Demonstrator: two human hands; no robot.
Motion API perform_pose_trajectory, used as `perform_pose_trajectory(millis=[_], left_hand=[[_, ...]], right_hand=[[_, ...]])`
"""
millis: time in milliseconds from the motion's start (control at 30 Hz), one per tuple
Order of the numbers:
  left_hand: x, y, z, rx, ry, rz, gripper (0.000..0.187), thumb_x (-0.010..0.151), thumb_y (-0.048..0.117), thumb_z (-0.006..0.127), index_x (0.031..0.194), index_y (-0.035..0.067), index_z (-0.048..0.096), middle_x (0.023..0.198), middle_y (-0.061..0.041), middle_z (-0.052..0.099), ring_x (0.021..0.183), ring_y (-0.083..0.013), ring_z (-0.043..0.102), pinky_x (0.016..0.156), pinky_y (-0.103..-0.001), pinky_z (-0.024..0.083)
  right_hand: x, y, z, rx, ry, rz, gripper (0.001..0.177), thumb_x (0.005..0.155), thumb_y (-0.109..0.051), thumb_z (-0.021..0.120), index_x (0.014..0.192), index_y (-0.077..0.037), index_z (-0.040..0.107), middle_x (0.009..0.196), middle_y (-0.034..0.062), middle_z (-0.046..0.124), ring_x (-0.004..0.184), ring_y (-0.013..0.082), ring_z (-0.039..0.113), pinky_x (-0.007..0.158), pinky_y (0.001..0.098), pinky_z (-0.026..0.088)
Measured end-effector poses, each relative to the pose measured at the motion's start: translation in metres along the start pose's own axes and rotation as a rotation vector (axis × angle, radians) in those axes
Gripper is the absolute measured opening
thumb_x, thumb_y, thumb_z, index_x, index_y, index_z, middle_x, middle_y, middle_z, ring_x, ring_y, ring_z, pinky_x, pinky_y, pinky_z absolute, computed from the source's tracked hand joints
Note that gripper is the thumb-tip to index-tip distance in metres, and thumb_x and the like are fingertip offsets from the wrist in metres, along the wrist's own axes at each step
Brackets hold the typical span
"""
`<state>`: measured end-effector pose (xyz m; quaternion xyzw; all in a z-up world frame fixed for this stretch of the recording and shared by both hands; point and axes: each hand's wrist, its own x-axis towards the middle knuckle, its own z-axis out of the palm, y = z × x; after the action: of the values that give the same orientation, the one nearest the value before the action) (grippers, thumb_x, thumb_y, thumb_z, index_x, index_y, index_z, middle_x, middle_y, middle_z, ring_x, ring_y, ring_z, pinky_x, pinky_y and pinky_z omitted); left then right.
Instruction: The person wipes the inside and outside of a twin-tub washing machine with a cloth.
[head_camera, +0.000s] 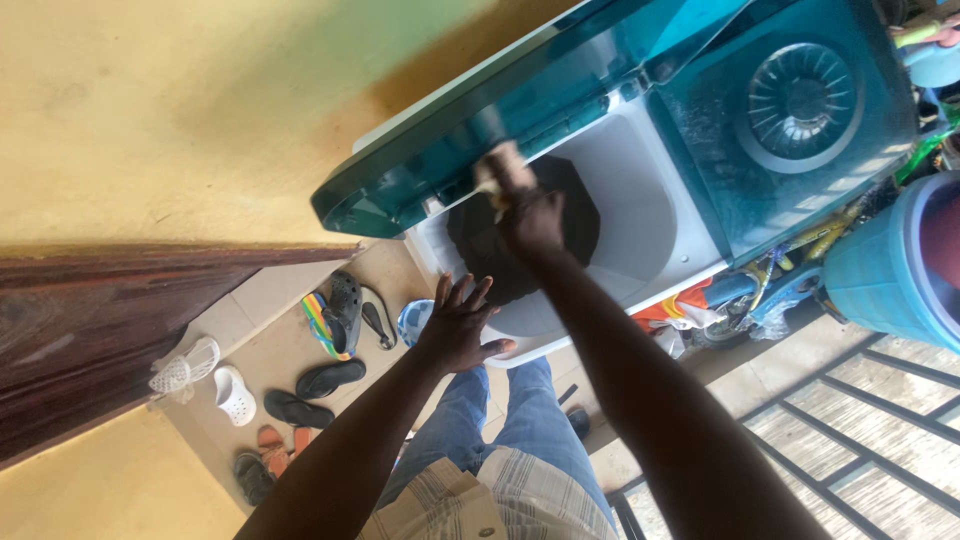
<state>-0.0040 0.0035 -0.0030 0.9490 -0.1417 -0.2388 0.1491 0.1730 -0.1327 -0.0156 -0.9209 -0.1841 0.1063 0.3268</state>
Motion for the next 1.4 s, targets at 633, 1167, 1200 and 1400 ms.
perform_pose_trajectory(millis=[633, 1167, 1200, 1400], left_hand=[[0.001, 0.0, 0.004, -0.003, 0.029, 0.007, 0.085, 0.086, 0.082, 0.047, 0.132, 0.012, 0.067, 0.168, -0.017, 0.022, 0.156, -0.0413, 0.013, 0.122, -0.062, -0.005], [0.001, -0.001, 0.005, -0.006, 0.029, 0.002, 0.083, 0.085, 0.081, 0.049, 0.131, 0.014, 0.067, 0.167, -0.017, 0.025, 0.155, -0.0426, 0.017, 0.122, -0.064, -0.003], [0.001, -0.001, 0.004, -0.003, 0.027, -0.001, 0.083, 0.085, 0.081, 0.049, 0.131, 0.014, 0.067, 0.167, -0.017, 0.025, 0.155, -0.0427, 0.017, 0.121, -0.065, -0.003], [0.001, -0.001, 0.001, -0.008, 0.002, -0.004, 0.081, 0.085, 0.079, 0.05, 0.132, 0.014, 0.066, 0.168, -0.016, 0.024, 0.155, -0.0419, 0.016, 0.121, -0.064, -0.004]], right_hand=[[0.047, 0.051, -0.15, -0.302, 0.014, 0.277, 0.056, 0.107, -0.028, 0.053, 0.161, -0.04, 0.039, 0.115, 0.0177, 0.074, 0.102, 0.0327, 0.07, 0.1, 0.0496, 0.045], [0.063, 0.051, -0.164, -0.198, 0.047, 0.522, 0.07, 0.11, -0.037, 0.057, 0.165, -0.042, 0.013, 0.136, 0.025, 0.061, 0.093, 0.0345, 0.077, 0.065, 0.0427, 0.062], [0.064, 0.049, -0.162, -0.111, 0.047, 0.563, 0.074, 0.108, -0.031, 0.057, 0.165, -0.039, 0.01, 0.142, 0.0263, 0.055, 0.09, 0.0333, 0.079, 0.059, 0.0403, 0.064], [0.067, 0.092, -0.125, -0.018, 0.52, 0.183, 0.037, 0.112, -0.022, 0.065, 0.143, -0.009, 0.05, 0.128, 0.02, 0.075, 0.105, 0.0316, 0.077, 0.072, 0.0341, 0.063]])
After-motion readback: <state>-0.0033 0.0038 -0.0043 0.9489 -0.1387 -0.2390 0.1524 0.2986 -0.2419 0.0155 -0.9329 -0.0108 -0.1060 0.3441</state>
